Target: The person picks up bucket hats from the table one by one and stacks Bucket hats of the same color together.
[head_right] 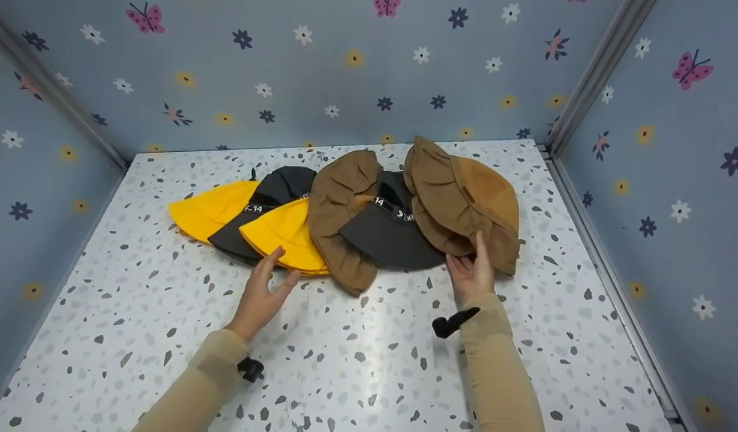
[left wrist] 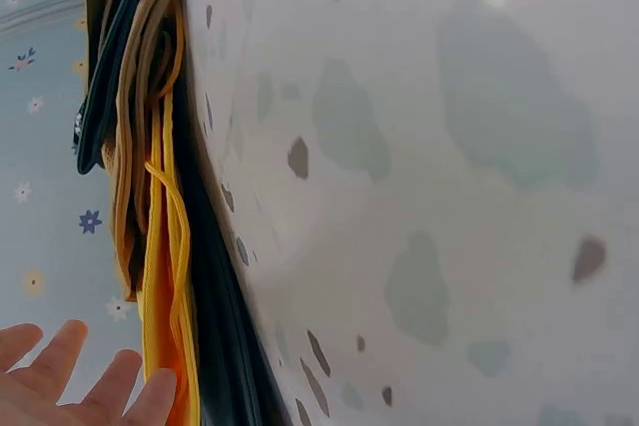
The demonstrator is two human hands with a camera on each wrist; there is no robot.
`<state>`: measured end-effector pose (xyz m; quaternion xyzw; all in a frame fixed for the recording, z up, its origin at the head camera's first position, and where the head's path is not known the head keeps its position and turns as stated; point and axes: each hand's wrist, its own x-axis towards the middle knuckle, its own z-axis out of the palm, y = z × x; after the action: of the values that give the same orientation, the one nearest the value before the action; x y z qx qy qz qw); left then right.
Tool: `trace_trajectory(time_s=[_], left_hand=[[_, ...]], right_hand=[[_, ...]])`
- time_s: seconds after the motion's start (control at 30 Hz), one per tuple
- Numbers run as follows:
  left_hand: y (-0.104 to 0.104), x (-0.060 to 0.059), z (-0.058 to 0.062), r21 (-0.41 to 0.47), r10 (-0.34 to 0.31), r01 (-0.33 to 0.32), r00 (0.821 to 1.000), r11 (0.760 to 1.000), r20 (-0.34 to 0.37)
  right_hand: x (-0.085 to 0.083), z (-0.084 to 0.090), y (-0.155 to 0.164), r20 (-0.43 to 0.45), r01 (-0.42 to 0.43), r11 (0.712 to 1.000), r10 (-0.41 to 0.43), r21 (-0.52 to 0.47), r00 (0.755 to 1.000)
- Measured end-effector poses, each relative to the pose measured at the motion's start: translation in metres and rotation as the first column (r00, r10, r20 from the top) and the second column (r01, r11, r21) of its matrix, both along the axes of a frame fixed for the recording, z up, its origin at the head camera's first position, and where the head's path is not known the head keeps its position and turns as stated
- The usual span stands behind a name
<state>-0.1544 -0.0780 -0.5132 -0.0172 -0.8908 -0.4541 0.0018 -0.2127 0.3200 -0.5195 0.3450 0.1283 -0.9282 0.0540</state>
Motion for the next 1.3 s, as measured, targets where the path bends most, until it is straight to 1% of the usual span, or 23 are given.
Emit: trace_trajectory(time_s=[0.07, 0.17, 0.33, 0.47, 0.57, 0.63, 0.73, 0.8, 0.87, 0.93, 0.97, 1.03, 1.1, 1.13, 1.2, 1.3], left_hand=[[0.003, 0.000, 0.001, 0.040, 0.001, -0.003, 1.000, 0.999, 0.030], [0.008, -0.001, 0.002, 0.091, 0.001, -0.007, 0.998, 0.996, 0.059], [0.013, 0.000, 0.000, 0.155, -0.013, 0.003, 0.998, 0.988, 0.063], [0.014, 0.000, -0.002, 0.197, -0.023, 0.010, 0.998, 0.980, 0.064], [0.015, 0.000, -0.002, 0.231, -0.032, 0.014, 0.997, 0.973, 0.076], [0.016, 0.000, -0.002, 0.251, -0.036, 0.013, 0.996, 0.968, 0.085], [0.017, 0.000, -0.001, 0.270, -0.037, 0.009, 0.994, 0.963, 0.102], [0.017, 0.000, -0.001, 0.279, -0.042, 0.011, 0.994, 0.960, 0.103], [0.017, 0.000, -0.001, 0.286, -0.047, 0.017, 0.994, 0.958, 0.099], [0.017, 0.000, -0.002, 0.290, -0.051, 0.021, 0.994, 0.957, 0.095], [0.017, 0.000, -0.002, 0.290, -0.052, 0.023, 0.994, 0.957, 0.094], [0.017, 0.000, -0.002, 0.289, -0.052, 0.022, 0.994, 0.957, 0.093], [0.017, 0.001, -0.002, 0.290, -0.049, 0.019, 0.994, 0.957, 0.098], [0.017, 0.002, -0.002, 0.292, -0.047, 0.016, 0.994, 0.956, 0.101], [0.017, 0.002, -0.002, 0.296, -0.045, 0.012, 0.994, 0.955, 0.103], [0.016, 0.003, -0.002, 0.311, -0.041, 0.004, 0.993, 0.950, 0.113]], right_hand=[[-0.003, -0.002, 0.001, 0.001, 0.023, 0.998, -0.023, -0.065, 1.000], [-0.007, -0.003, 0.001, 0.010, 0.064, 0.991, -0.064, -0.115, 0.998], [-0.009, -0.002, 0.000, 0.029, 0.130, 0.974, -0.127, -0.187, 0.992], [-0.008, 0.001, -0.003, 0.014, 0.151, 0.954, -0.152, -0.257, 0.988], [-0.008, 0.003, -0.005, -0.012, 0.144, 0.944, -0.155, -0.296, 0.988], [-0.008, 0.005, -0.006, -0.032, 0.133, 0.943, -0.150, -0.305, 0.988], [-0.007, 0.008, -0.007, -0.046, 0.118, 0.952, -0.137, -0.281, 0.990], [-0.006, 0.009, -0.009, -0.068, 0.104, 0.965, -0.123, -0.240, 0.990], [-0.005, 0.011, -0.010, -0.101, 0.072, 0.985, -0.089, -0.160, 0.991], [-0.004, 0.013, -0.012, -0.124, 0.054, 0.997, -0.060, -0.050, 0.990], [-0.003, 0.014, -0.014, -0.135, 0.053, 0.999, -0.052, 0.005, 0.990], [-0.003, 0.016, -0.017, -0.145, 0.059, 0.991, -0.042, 0.116, 0.989], [-0.003, 0.019, -0.019, -0.154, 0.091, 0.981, -0.065, 0.173, 0.986], [-0.003, 0.020, -0.020, -0.166, 0.105, 0.977, -0.074, 0.186, 0.983], [-0.002, 0.022, -0.021, -0.179, 0.134, 0.974, -0.101, 0.182, 0.979], [-0.001, 0.024, -0.022, -0.196, 0.168, 0.976, -0.140, 0.136, 0.971]])
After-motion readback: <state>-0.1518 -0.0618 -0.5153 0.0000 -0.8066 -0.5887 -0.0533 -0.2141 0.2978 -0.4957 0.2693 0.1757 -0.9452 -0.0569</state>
